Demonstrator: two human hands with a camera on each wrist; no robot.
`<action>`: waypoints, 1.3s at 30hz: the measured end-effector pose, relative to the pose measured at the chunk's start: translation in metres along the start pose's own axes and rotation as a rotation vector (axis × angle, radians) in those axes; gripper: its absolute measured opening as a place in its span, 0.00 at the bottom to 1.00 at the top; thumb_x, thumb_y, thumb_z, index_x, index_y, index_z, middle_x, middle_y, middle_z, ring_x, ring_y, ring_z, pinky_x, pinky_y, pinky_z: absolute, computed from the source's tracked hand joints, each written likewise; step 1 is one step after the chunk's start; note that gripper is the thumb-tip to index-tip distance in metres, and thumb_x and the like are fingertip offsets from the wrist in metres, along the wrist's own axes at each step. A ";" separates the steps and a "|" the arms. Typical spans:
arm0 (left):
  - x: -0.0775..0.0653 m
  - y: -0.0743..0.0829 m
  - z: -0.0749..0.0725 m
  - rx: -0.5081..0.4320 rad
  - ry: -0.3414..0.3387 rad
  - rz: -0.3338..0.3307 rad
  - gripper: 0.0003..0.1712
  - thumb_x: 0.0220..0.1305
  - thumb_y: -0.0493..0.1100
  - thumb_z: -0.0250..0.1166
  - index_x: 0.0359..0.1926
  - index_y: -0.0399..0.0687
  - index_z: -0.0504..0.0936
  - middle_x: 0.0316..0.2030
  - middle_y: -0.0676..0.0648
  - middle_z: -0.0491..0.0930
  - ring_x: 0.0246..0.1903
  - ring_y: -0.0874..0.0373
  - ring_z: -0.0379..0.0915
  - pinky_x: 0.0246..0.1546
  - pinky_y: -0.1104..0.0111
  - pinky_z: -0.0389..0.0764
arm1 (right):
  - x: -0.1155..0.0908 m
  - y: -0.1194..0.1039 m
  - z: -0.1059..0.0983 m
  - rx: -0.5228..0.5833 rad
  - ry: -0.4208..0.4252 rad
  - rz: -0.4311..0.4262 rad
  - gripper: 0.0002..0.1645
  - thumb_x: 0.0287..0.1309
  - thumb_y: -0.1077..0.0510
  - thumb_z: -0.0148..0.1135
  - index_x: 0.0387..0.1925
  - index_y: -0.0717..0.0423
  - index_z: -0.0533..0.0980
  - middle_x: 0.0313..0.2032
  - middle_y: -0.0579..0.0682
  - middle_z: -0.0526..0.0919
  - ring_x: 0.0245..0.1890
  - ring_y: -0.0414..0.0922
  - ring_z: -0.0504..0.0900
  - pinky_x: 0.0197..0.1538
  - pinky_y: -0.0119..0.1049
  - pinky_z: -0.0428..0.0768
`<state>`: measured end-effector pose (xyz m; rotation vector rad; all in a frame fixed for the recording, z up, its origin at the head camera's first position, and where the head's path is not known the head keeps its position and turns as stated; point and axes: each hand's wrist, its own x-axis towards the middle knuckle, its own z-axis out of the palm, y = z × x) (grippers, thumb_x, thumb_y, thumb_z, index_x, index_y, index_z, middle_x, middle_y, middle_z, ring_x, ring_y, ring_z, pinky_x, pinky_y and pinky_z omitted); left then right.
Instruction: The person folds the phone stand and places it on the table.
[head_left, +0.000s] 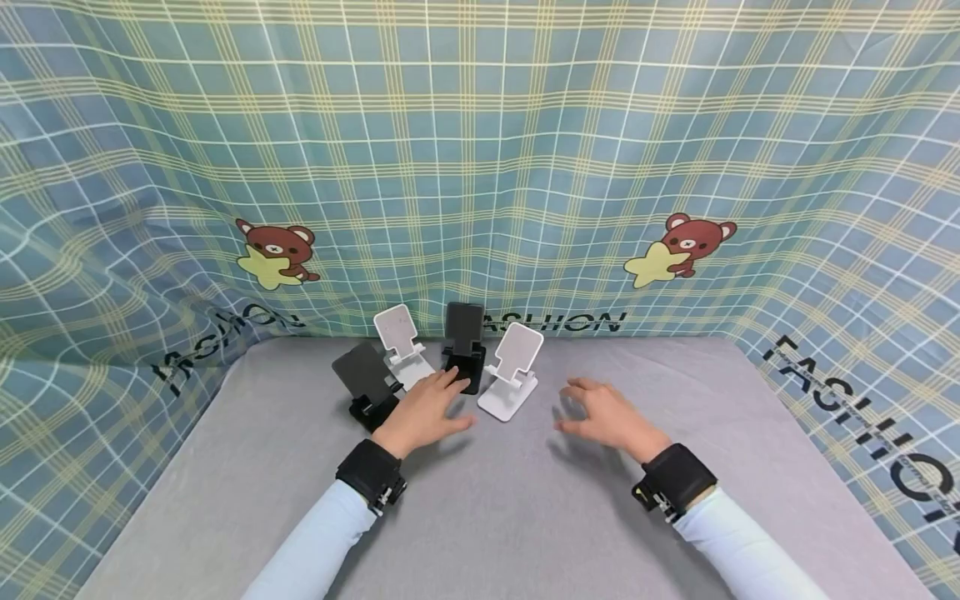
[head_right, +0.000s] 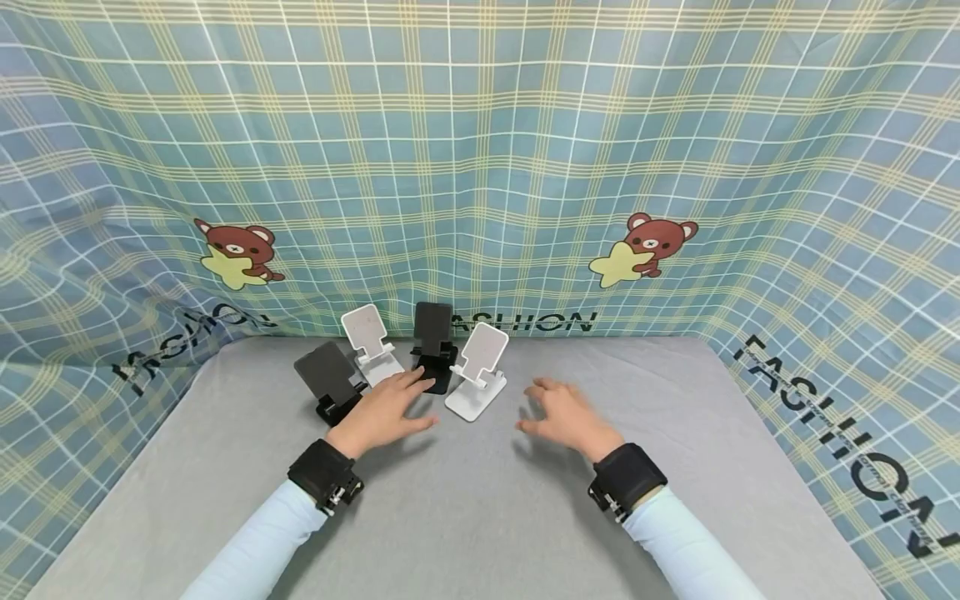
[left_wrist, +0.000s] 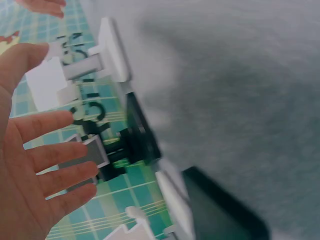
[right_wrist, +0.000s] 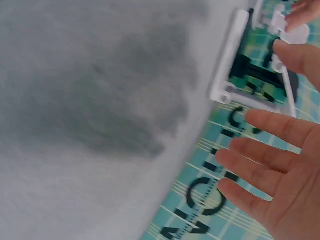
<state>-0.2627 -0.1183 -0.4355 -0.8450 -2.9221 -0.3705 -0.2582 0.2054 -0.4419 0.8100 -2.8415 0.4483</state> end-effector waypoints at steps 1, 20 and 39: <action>0.001 0.001 -0.003 0.001 0.007 0.000 0.39 0.61 0.65 0.57 0.67 0.48 0.68 0.68 0.37 0.61 0.67 0.40 0.58 0.66 0.50 0.62 | 0.001 0.000 -0.004 -0.004 0.003 -0.006 0.35 0.48 0.42 0.68 0.53 0.61 0.76 0.58 0.66 0.73 0.55 0.62 0.75 0.58 0.58 0.72; 0.044 0.003 -0.052 -0.293 0.181 -0.071 0.27 0.68 0.55 0.56 0.64 0.50 0.71 0.61 0.44 0.70 0.60 0.47 0.68 0.58 0.53 0.72 | 0.042 -0.023 -0.067 0.012 0.082 0.116 0.27 0.58 0.46 0.61 0.54 0.57 0.76 0.52 0.58 0.77 0.49 0.55 0.78 0.53 0.55 0.75; 0.098 0.017 0.011 -0.781 0.121 -0.217 0.33 0.70 0.47 0.54 0.71 0.47 0.56 0.64 0.36 0.64 0.62 0.43 0.64 0.58 0.55 0.72 | 0.076 -0.020 0.011 0.948 0.228 0.583 0.45 0.59 0.54 0.62 0.72 0.56 0.51 0.56 0.68 0.72 0.54 0.61 0.75 0.52 0.54 0.77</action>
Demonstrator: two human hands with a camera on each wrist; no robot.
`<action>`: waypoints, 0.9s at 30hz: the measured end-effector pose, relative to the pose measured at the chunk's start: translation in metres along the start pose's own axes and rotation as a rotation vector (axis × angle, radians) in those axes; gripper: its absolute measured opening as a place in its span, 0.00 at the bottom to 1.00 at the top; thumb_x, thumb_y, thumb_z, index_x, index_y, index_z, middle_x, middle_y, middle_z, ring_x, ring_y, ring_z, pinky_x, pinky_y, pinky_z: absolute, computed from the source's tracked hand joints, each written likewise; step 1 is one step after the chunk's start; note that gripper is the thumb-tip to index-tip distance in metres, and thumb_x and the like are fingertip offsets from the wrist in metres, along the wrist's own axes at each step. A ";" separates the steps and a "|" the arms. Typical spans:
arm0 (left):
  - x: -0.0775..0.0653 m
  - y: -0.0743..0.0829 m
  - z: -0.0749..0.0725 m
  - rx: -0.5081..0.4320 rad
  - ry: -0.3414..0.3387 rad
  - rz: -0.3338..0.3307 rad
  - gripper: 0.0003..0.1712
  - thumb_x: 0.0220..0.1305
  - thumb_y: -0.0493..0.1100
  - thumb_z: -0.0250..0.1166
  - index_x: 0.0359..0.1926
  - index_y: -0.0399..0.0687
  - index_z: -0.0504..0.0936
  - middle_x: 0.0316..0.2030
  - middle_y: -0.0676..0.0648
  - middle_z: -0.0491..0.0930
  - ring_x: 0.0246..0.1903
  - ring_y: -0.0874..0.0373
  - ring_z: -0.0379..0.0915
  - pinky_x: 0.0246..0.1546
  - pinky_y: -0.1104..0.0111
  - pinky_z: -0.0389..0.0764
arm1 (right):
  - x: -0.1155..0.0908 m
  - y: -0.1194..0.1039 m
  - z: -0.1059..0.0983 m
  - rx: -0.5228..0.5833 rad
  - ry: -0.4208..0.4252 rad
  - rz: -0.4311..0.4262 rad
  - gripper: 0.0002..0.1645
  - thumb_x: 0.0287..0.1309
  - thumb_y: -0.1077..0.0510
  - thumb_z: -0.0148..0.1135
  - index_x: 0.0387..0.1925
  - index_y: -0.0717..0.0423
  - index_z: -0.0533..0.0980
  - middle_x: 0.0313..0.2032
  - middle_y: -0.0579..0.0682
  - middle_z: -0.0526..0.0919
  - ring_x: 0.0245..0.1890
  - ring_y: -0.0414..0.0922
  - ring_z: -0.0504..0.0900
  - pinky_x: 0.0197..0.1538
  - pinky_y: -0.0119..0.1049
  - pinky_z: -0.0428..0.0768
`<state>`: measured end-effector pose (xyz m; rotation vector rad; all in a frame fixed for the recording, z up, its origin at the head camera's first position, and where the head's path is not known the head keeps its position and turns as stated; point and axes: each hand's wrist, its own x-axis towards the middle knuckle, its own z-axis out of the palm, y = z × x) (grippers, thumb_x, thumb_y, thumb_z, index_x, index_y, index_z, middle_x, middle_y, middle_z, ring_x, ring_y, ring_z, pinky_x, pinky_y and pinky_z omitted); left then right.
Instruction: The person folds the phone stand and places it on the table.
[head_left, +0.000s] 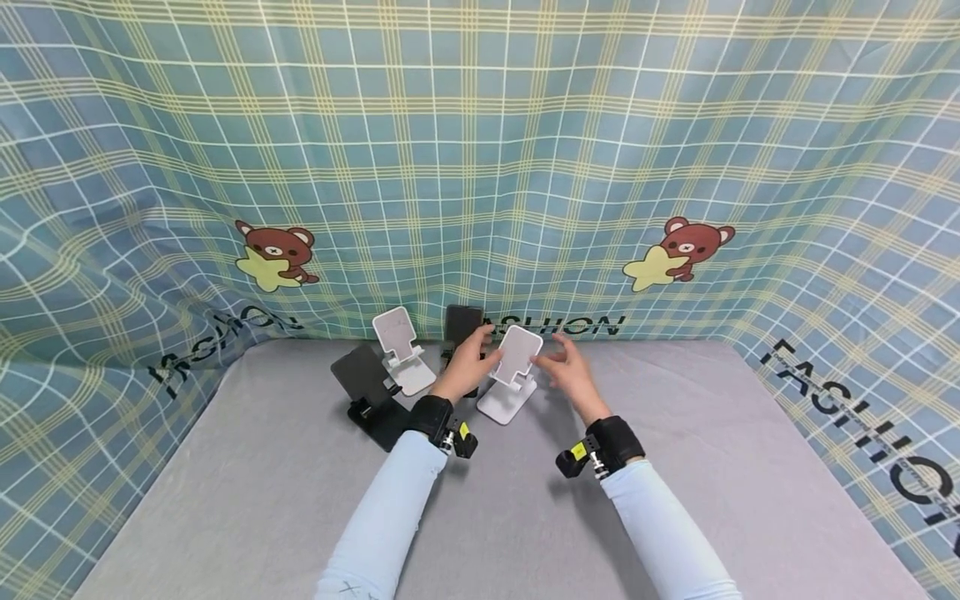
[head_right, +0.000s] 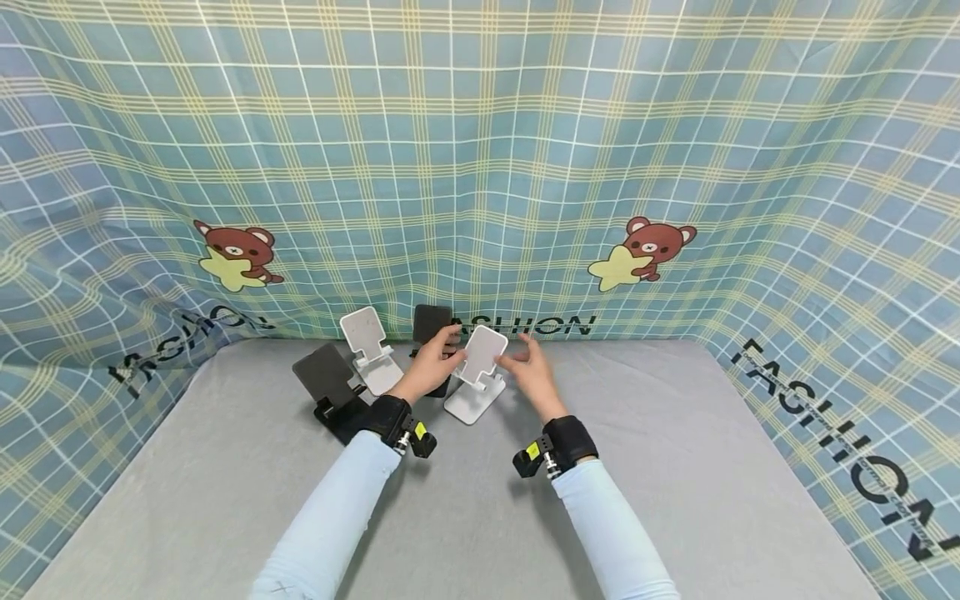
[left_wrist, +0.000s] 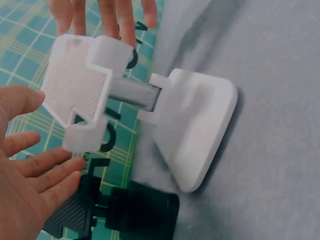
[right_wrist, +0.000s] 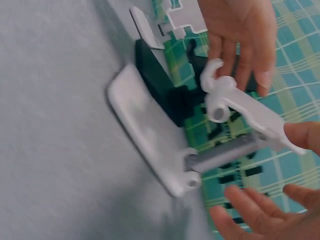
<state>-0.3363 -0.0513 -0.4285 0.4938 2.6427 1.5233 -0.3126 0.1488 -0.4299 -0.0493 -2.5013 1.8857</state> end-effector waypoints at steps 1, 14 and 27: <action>0.001 0.001 0.002 -0.007 0.003 0.005 0.32 0.70 0.47 0.54 0.71 0.46 0.56 0.64 0.36 0.65 0.62 0.43 0.65 0.57 0.54 0.72 | 0.000 0.003 0.003 0.040 -0.005 0.008 0.44 0.59 0.54 0.62 0.72 0.56 0.52 0.55 0.67 0.74 0.53 0.61 0.76 0.51 0.54 0.78; 0.006 -0.001 0.023 -0.161 0.078 -0.006 0.26 0.67 0.38 0.57 0.66 0.43 0.66 0.48 0.36 0.78 0.46 0.46 0.76 0.42 0.60 0.79 | 0.003 0.010 0.025 0.339 0.068 -0.079 0.33 0.58 0.70 0.56 0.65 0.59 0.63 0.39 0.58 0.70 0.31 0.54 0.82 0.44 0.57 0.80; -0.002 0.012 0.019 -0.296 0.058 -0.057 0.23 0.66 0.38 0.59 0.61 0.48 0.67 0.43 0.38 0.81 0.42 0.50 0.77 0.37 0.66 0.76 | -0.005 -0.005 0.024 0.330 0.116 -0.113 0.30 0.54 0.75 0.54 0.60 0.61 0.68 0.33 0.52 0.66 0.26 0.42 0.78 0.33 0.36 0.85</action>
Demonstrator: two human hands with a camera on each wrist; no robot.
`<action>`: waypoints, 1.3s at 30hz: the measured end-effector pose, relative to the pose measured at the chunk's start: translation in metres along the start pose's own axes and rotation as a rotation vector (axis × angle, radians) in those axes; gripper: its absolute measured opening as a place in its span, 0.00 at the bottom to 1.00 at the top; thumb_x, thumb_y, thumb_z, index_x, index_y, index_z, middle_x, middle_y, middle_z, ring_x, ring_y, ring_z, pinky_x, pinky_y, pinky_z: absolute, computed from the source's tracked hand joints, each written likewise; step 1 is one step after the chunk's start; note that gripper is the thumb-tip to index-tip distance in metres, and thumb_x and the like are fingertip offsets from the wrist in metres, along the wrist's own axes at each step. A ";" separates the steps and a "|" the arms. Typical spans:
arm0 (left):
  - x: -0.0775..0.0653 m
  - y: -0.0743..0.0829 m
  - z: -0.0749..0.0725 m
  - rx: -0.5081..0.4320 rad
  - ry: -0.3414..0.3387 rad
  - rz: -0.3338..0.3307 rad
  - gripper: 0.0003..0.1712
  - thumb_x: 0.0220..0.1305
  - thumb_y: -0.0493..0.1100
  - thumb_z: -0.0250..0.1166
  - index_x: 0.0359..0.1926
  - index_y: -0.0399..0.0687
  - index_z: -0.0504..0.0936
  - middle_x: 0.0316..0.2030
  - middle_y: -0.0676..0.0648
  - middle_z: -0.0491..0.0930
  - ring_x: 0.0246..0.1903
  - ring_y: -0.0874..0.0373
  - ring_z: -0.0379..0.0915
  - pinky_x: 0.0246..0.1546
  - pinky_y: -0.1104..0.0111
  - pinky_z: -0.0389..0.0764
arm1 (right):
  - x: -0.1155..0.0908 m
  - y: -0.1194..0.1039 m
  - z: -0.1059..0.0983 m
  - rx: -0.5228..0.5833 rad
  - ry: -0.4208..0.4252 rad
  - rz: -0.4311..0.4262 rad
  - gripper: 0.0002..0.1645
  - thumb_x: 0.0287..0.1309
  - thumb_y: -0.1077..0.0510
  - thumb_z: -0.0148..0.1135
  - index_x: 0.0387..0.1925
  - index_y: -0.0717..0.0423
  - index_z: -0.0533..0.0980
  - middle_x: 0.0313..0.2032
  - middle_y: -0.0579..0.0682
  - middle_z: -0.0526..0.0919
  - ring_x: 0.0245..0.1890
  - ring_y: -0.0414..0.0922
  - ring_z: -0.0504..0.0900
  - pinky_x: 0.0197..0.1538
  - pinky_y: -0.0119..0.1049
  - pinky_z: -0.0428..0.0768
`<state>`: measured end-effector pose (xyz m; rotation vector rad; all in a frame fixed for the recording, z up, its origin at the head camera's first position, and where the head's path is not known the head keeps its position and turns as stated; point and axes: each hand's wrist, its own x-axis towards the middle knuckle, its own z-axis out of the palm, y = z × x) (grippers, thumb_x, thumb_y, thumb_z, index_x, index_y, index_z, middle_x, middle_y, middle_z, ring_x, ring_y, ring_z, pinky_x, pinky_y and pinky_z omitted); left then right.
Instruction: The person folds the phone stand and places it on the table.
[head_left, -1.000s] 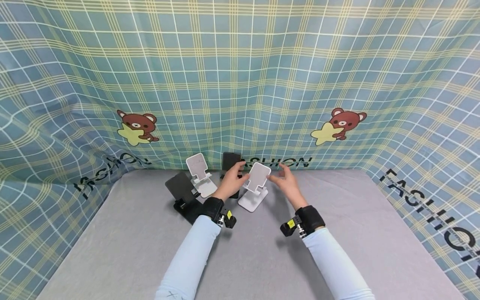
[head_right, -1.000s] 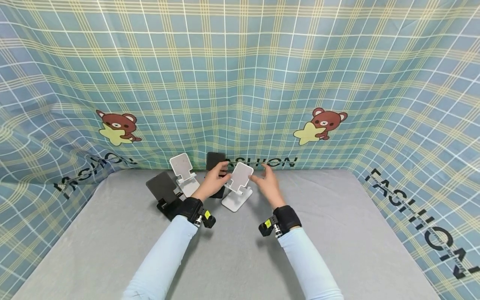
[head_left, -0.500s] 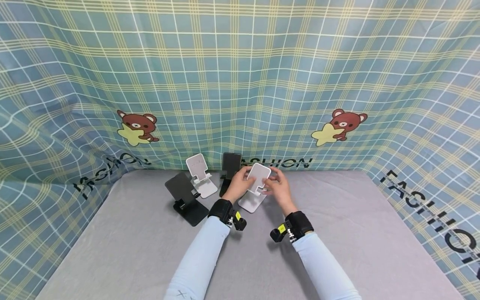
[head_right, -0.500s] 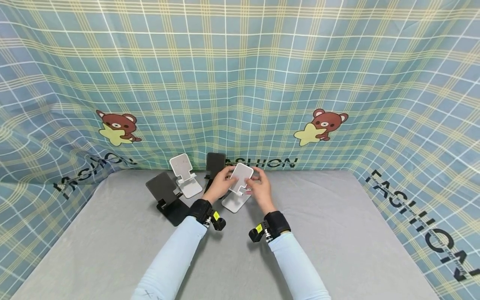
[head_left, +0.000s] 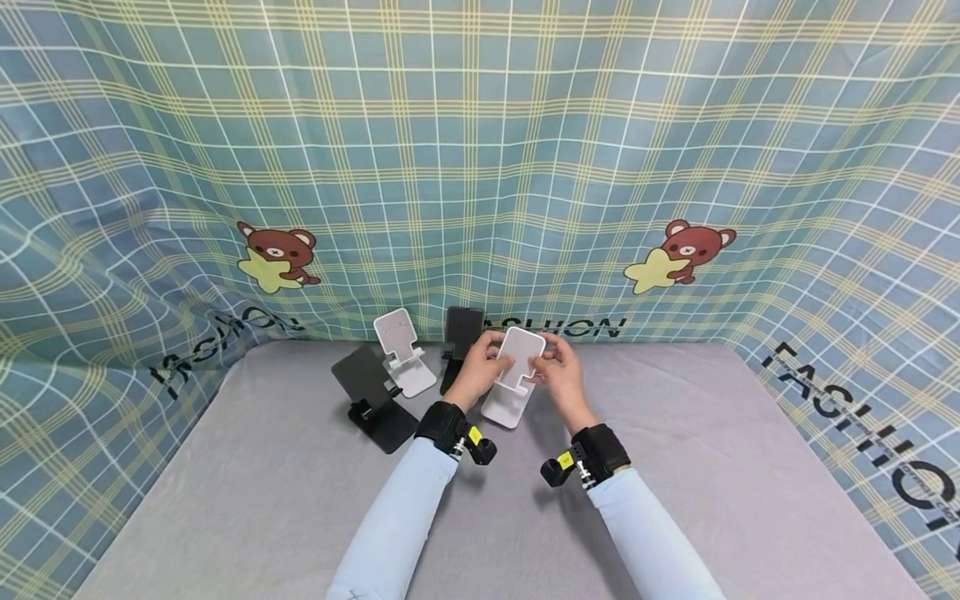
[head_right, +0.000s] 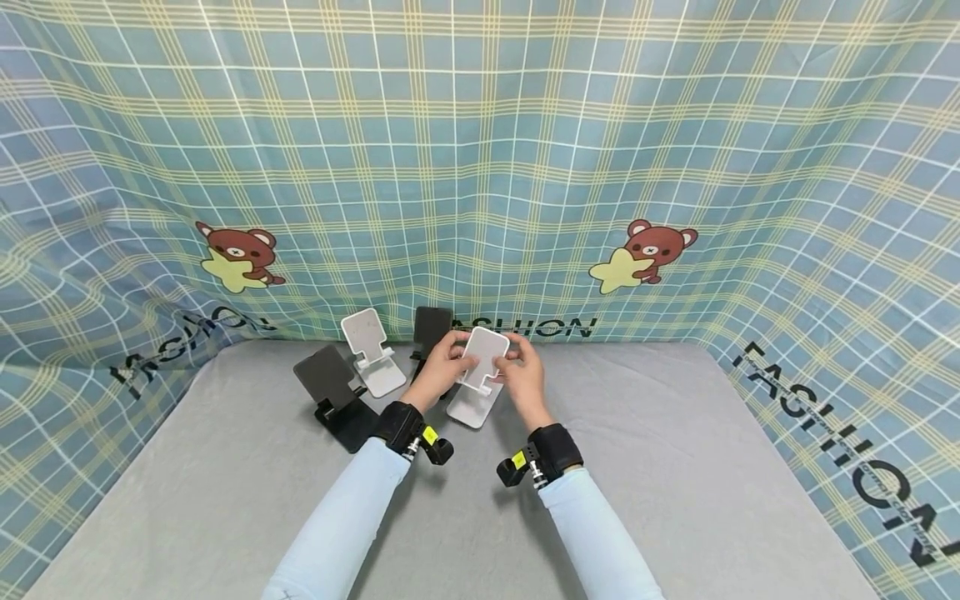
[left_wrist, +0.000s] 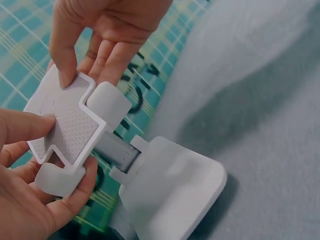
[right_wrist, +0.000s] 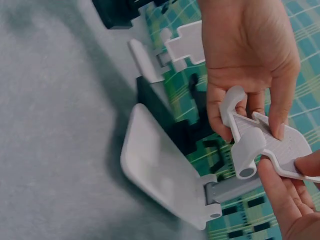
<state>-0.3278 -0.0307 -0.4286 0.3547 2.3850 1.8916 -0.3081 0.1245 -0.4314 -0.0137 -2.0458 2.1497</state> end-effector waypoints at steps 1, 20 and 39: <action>-0.002 0.003 -0.001 -0.009 -0.006 -0.008 0.23 0.66 0.38 0.59 0.61 0.48 0.67 0.43 0.38 0.81 0.41 0.50 0.77 0.36 0.66 0.76 | -0.001 -0.004 -0.001 -0.010 -0.006 -0.006 0.30 0.54 0.74 0.54 0.60 0.61 0.68 0.33 0.51 0.67 0.27 0.42 0.77 0.33 0.36 0.85; -0.072 0.054 -0.005 -0.208 0.084 0.110 0.25 0.62 0.34 0.62 0.58 0.45 0.66 0.38 0.36 0.80 0.34 0.60 0.78 0.36 0.65 0.81 | -0.046 -0.070 -0.012 -0.111 -0.191 -0.059 0.24 0.57 0.67 0.56 0.57 0.62 0.70 0.39 0.55 0.72 0.35 0.44 0.79 0.37 0.42 0.85; -0.108 0.031 0.012 -0.342 0.088 0.127 0.26 0.62 0.34 0.62 0.58 0.46 0.64 0.41 0.39 0.78 0.38 0.61 0.78 0.36 0.68 0.80 | -0.075 -0.062 -0.016 -0.077 -0.222 0.004 0.21 0.52 0.72 0.57 0.50 0.71 0.72 0.35 0.55 0.73 0.31 0.43 0.79 0.32 0.41 0.85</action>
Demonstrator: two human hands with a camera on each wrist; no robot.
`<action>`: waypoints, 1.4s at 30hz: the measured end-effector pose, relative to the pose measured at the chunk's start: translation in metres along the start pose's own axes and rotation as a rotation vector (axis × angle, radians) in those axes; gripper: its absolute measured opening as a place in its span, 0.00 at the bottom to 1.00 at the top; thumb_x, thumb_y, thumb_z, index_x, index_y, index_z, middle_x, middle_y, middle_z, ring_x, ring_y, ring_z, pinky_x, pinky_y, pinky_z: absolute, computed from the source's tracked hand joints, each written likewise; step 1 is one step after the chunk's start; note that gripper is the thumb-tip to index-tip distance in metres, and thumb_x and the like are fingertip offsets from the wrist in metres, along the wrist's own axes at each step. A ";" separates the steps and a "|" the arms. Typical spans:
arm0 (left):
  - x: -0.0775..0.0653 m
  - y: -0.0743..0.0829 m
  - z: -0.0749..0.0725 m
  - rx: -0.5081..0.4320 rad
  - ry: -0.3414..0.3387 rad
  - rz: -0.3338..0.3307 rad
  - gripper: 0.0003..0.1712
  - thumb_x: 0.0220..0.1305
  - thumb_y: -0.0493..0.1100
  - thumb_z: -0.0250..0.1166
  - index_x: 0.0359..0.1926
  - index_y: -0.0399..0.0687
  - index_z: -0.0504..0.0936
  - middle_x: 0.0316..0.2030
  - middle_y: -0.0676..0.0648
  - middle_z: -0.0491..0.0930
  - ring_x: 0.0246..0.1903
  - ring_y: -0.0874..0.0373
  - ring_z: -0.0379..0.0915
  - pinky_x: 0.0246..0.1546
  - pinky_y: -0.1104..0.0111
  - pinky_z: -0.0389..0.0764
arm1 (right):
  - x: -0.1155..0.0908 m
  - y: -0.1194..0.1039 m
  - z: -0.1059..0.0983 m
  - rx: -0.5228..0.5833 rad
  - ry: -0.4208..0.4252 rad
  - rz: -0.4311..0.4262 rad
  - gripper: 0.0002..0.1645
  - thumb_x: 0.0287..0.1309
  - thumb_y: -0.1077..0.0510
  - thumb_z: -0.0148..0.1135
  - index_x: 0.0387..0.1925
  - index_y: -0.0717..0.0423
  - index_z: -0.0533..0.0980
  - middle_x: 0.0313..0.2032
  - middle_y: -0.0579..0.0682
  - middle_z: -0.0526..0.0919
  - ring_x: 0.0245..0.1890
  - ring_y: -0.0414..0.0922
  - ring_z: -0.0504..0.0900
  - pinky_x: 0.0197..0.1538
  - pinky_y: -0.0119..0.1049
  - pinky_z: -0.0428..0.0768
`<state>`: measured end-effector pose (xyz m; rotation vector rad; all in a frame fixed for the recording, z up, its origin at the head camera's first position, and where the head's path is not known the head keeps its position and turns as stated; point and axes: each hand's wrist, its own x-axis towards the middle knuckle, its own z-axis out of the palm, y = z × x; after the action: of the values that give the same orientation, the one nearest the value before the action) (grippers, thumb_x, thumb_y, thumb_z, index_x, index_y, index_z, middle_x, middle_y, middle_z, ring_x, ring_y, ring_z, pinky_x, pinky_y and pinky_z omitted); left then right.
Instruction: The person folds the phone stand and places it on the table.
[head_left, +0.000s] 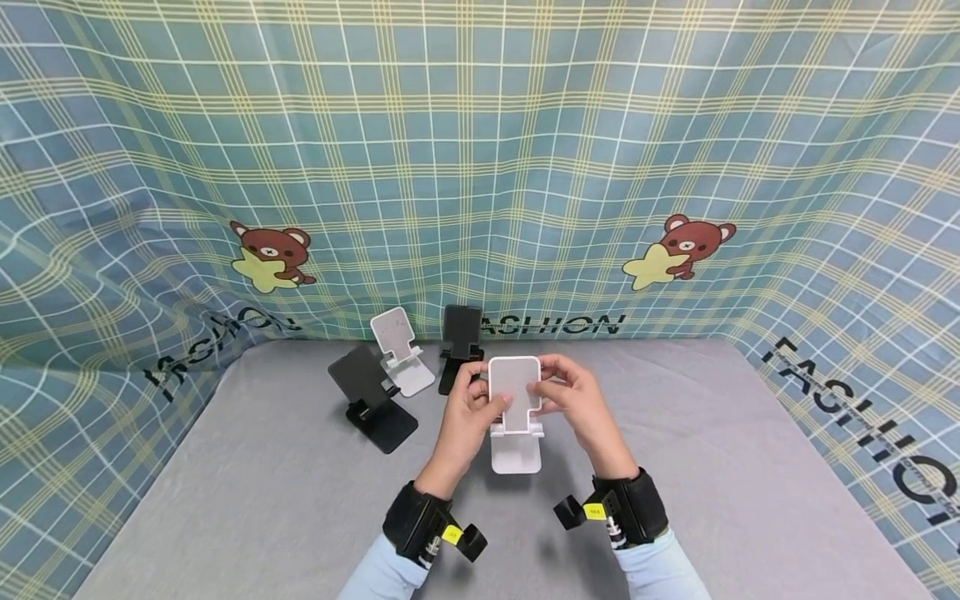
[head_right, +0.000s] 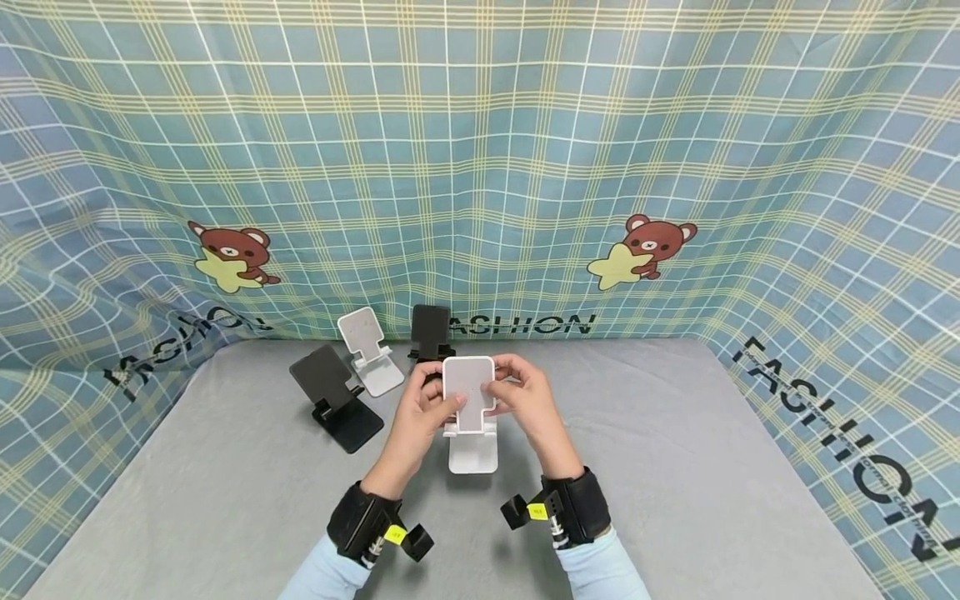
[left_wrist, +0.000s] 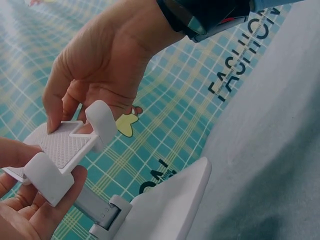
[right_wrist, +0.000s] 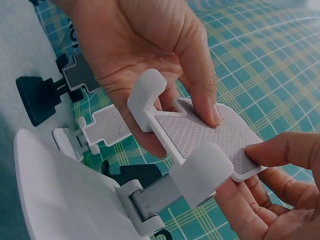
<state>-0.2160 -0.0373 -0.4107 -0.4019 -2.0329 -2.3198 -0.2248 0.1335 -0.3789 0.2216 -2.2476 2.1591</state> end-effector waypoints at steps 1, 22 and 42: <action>0.000 0.000 -0.001 -0.004 -0.006 -0.006 0.25 0.62 0.34 0.62 0.58 0.47 0.64 0.41 0.40 0.78 0.38 0.61 0.78 0.37 0.67 0.81 | 0.000 0.000 0.000 0.008 0.000 0.003 0.21 0.52 0.72 0.57 0.50 0.71 0.72 0.35 0.55 0.73 0.31 0.43 0.79 0.32 0.41 0.85; 0.011 -0.046 -0.051 -0.089 -0.390 -0.297 0.37 0.63 0.36 0.48 0.73 0.41 0.47 0.65 0.35 0.63 0.53 0.56 0.72 0.62 0.51 0.67 | -0.004 -0.008 -0.001 0.041 0.000 -0.016 0.20 0.53 0.70 0.59 0.50 0.68 0.73 0.34 0.53 0.73 0.32 0.42 0.79 0.33 0.43 0.85; 0.008 -0.056 -0.040 -0.084 -0.481 -0.371 0.29 0.67 0.36 0.53 0.67 0.31 0.57 0.58 0.35 0.71 0.48 0.53 0.77 0.46 0.60 0.80 | -0.004 -0.004 0.002 0.011 -0.050 -0.040 0.24 0.55 0.66 0.61 0.55 0.63 0.70 0.38 0.54 0.75 0.34 0.41 0.80 0.36 0.41 0.84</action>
<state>-0.2412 -0.0668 -0.4680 -0.7014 -2.3955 -2.7476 -0.2204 0.1316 -0.3756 0.3216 -2.2374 2.1706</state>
